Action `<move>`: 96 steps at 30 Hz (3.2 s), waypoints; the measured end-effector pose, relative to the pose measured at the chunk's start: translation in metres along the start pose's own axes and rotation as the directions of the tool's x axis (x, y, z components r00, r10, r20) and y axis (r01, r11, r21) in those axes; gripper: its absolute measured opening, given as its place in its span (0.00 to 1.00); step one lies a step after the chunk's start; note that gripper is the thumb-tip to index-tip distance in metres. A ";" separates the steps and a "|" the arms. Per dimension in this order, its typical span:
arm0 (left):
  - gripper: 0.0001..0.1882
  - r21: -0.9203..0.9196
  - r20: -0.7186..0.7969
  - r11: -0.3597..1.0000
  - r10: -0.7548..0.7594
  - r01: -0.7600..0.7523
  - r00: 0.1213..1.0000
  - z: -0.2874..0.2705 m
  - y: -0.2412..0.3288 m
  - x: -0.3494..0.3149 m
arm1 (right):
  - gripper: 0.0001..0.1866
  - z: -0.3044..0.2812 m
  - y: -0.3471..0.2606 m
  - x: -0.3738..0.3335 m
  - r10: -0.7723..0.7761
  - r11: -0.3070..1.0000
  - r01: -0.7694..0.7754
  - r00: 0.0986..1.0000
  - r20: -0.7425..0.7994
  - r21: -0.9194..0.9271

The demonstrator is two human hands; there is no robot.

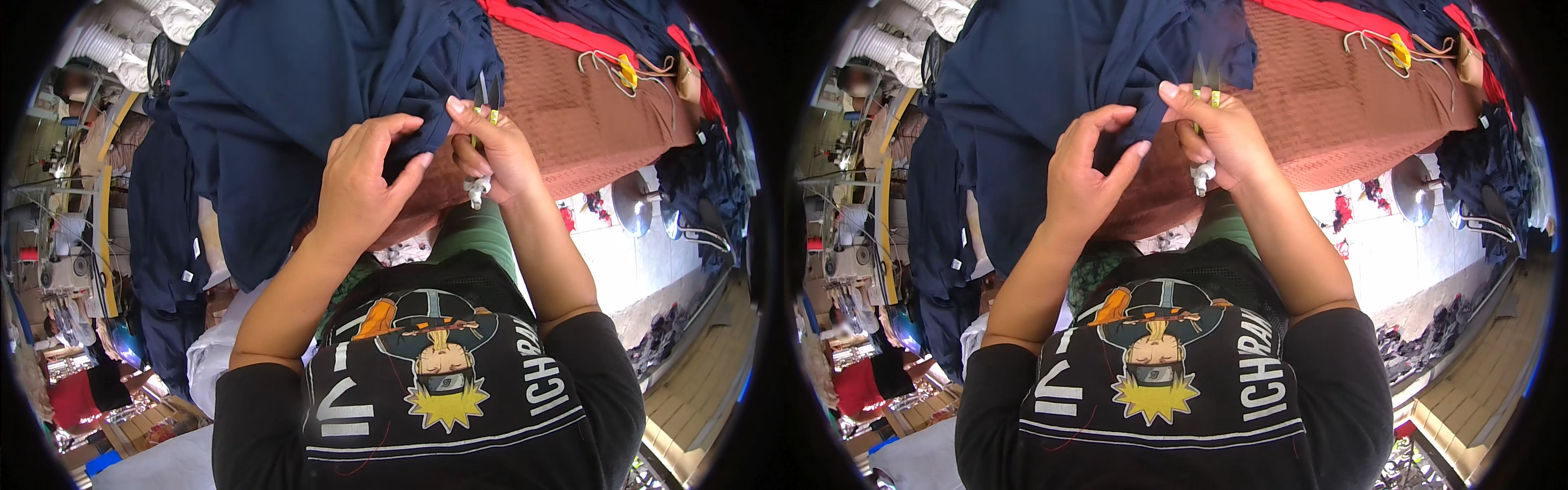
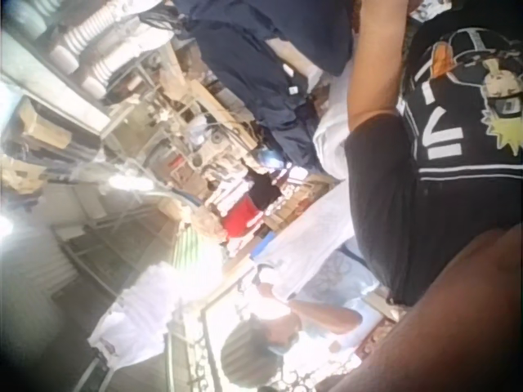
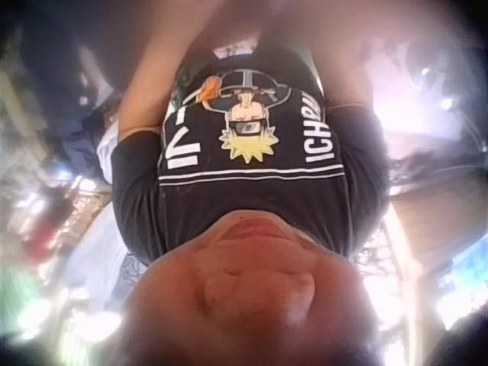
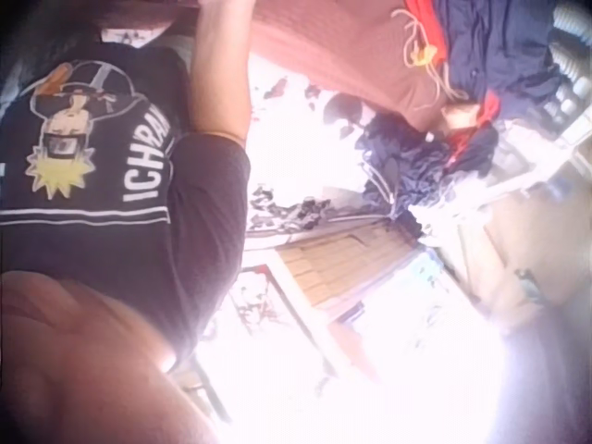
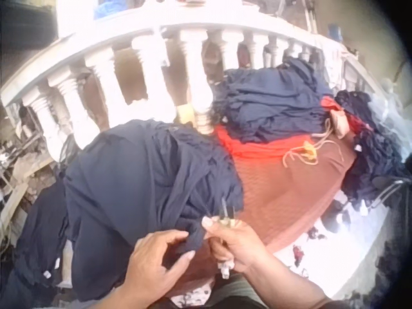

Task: The person trims loose threads and cleans several navy blue shirts using snips by hand. The person handles the garments one at a time, turning them over to find and cut excess thread near seams and labels.

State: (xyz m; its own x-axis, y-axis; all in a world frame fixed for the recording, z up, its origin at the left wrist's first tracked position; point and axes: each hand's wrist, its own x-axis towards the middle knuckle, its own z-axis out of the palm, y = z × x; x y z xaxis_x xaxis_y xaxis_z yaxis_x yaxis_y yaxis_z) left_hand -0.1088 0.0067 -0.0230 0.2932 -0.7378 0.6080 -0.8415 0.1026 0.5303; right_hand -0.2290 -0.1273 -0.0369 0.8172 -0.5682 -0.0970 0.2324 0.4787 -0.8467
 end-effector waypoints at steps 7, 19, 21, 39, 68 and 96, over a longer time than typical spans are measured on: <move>0.13 -0.510 0.462 0.828 0.034 0.234 0.886 -0.046 0.000 0.026 | 0.16 -0.067 -0.032 -0.016 -0.375 0.355 0.129 0.927 -0.014 -0.926; 0.15 -0.475 0.106 0.684 0.669 -0.553 0.736 -0.127 0.101 0.103 | 0.15 -0.016 -0.035 0.083 -0.106 0.943 0.034 0.973 -0.203 -0.330; 0.16 -0.282 0.148 0.789 0.597 -0.545 0.788 -0.100 0.072 0.111 | 0.13 -0.014 -0.033 0.091 -0.157 0.984 0.139 0.971 -0.179 -0.110; 0.24 0.924 0.216 0.245 0.299 -0.293 0.930 -0.262 0.029 0.247 | 0.07 -0.057 -0.316 0.082 -0.763 0.635 0.645 0.610 -0.216 -0.424; 0.22 0.416 -0.016 0.862 -0.312 0.290 0.950 -0.120 -0.004 0.027 | 0.17 -0.112 -0.086 0.083 -0.434 0.588 0.084 0.872 -0.226 -0.805; 0.10 0.090 -0.083 0.991 0.104 -0.096 0.991 -0.021 -0.056 0.142 | 0.13 -0.071 -0.091 0.096 -0.513 0.491 0.294 0.859 0.001 -0.820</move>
State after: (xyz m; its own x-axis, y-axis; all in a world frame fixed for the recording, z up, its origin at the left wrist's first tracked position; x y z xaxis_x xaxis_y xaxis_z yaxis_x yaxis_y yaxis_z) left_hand -0.0105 -0.0895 0.0466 0.2411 -0.6651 0.7068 -0.9033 0.1125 0.4139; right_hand -0.2092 -0.2723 -0.0063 0.5828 -0.7328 0.3512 -0.0788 -0.4812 -0.8731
